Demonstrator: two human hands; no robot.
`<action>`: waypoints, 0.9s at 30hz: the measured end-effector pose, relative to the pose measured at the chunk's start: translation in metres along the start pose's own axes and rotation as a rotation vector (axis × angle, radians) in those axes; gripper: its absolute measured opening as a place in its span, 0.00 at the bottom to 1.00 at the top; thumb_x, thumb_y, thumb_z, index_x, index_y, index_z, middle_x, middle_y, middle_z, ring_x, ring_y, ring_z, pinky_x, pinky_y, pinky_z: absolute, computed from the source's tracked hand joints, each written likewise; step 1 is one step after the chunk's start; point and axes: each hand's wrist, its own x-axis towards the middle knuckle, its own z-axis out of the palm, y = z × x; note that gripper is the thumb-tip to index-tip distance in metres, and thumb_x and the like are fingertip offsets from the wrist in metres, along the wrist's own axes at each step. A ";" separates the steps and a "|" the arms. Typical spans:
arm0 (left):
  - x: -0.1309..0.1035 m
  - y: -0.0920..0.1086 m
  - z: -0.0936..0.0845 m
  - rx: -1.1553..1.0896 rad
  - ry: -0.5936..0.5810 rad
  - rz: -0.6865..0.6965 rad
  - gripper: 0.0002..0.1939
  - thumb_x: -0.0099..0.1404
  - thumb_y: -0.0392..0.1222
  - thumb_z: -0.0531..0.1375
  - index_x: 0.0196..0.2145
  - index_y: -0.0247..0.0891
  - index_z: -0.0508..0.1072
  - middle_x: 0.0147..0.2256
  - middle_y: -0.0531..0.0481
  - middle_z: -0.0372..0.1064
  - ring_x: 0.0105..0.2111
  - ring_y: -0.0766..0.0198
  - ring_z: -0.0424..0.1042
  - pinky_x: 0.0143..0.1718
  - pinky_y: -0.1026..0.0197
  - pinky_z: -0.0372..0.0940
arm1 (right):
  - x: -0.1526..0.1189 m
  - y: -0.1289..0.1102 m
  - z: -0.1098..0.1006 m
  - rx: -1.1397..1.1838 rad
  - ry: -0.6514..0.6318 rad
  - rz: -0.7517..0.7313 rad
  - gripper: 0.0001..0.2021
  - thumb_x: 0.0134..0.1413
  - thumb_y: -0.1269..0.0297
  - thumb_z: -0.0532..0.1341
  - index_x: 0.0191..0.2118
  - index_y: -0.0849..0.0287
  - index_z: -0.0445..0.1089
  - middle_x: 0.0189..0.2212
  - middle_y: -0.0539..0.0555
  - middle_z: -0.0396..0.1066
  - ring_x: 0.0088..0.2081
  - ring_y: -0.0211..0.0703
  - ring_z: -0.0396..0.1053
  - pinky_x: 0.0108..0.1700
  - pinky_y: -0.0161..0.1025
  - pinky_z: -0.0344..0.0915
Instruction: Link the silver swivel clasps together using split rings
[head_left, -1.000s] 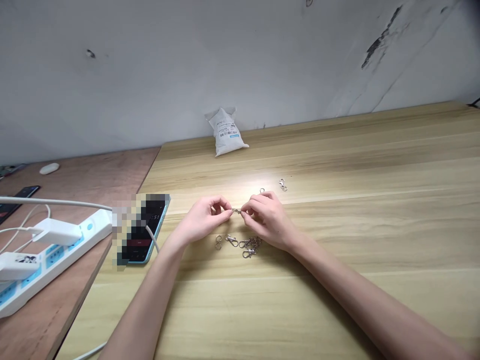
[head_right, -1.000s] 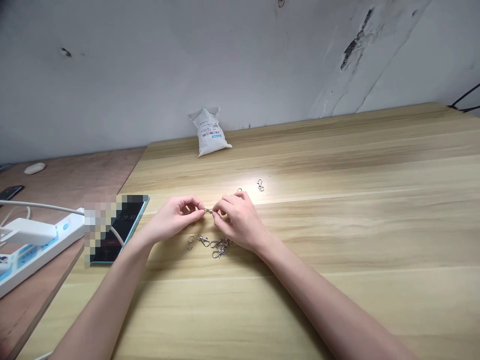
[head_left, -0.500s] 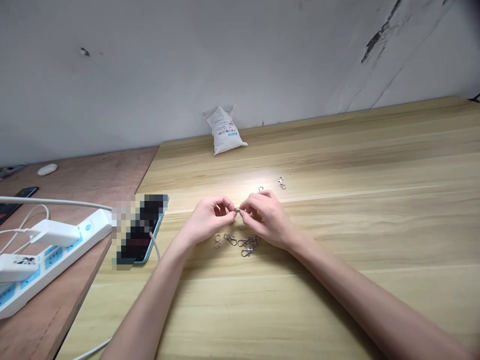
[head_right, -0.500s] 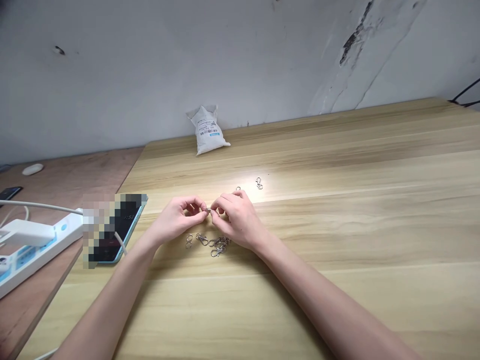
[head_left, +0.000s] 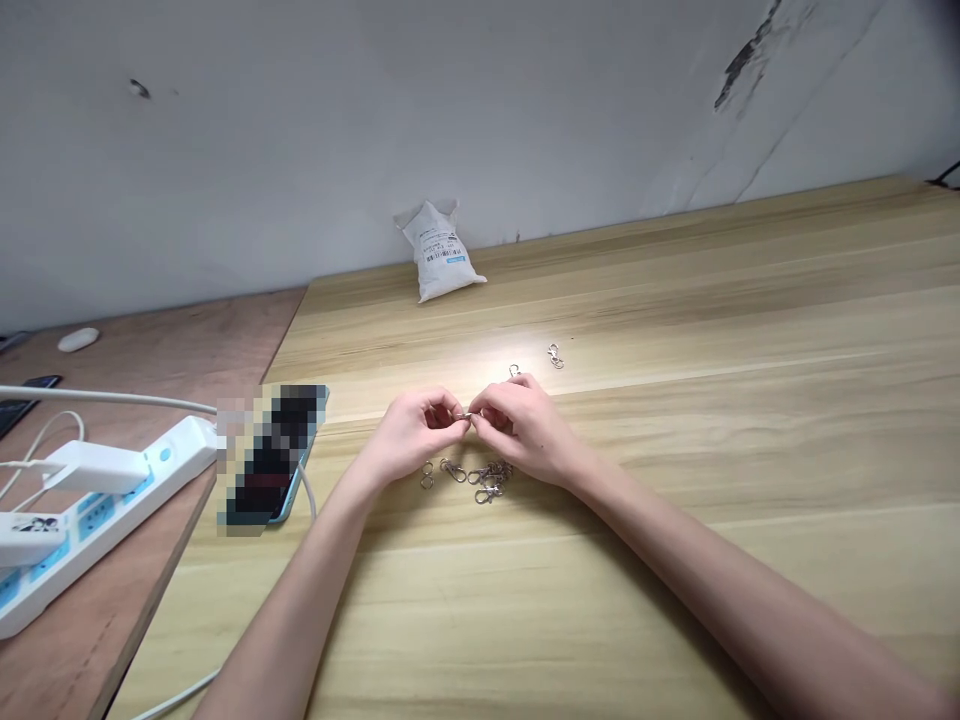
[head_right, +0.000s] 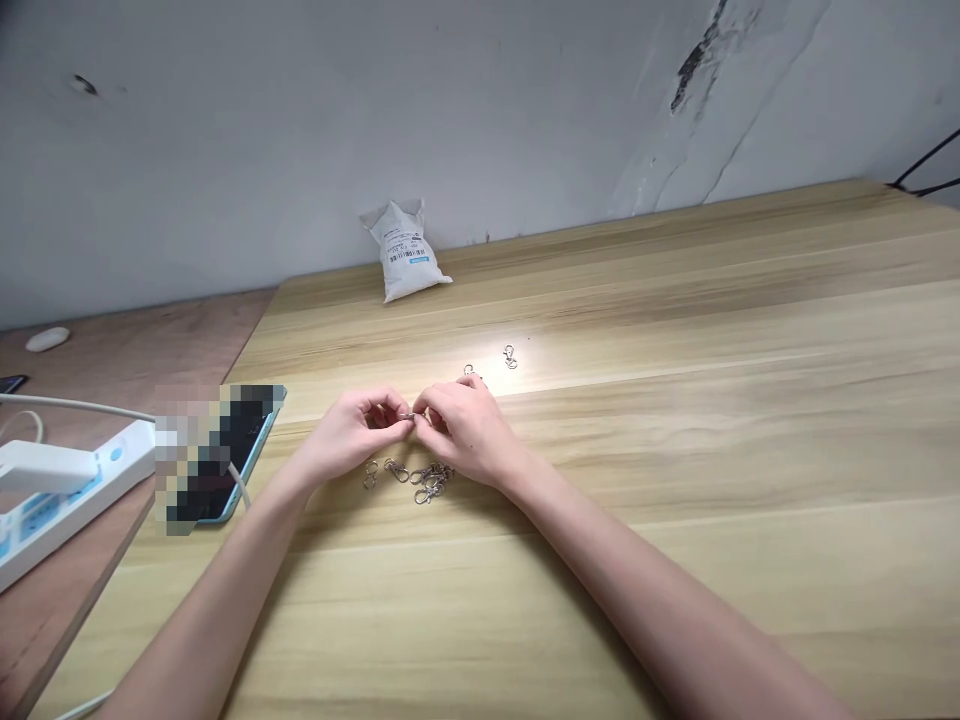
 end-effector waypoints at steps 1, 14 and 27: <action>0.000 0.000 0.000 0.000 0.000 0.002 0.07 0.58 0.41 0.63 0.30 0.34 0.73 0.27 0.52 0.69 0.25 0.70 0.64 0.27 0.67 0.60 | 0.000 0.000 0.000 0.002 -0.002 0.001 0.03 0.59 0.69 0.57 0.35 0.58 0.67 0.25 0.47 0.68 0.28 0.36 0.63 0.45 0.40 0.53; 0.000 -0.001 -0.002 0.004 0.027 0.011 0.08 0.58 0.43 0.63 0.30 0.34 0.73 0.28 0.51 0.71 0.26 0.69 0.66 0.28 0.67 0.62 | 0.001 0.000 0.000 0.030 0.022 0.011 0.03 0.58 0.70 0.57 0.35 0.58 0.67 0.24 0.46 0.67 0.26 0.35 0.62 0.45 0.40 0.54; -0.001 0.000 -0.004 -0.021 0.034 -0.010 0.09 0.59 0.44 0.63 0.30 0.34 0.73 0.29 0.51 0.71 0.26 0.69 0.67 0.28 0.66 0.62 | 0.000 0.000 0.000 0.020 0.014 0.022 0.03 0.57 0.71 0.56 0.34 0.58 0.66 0.24 0.45 0.67 0.26 0.35 0.62 0.45 0.39 0.53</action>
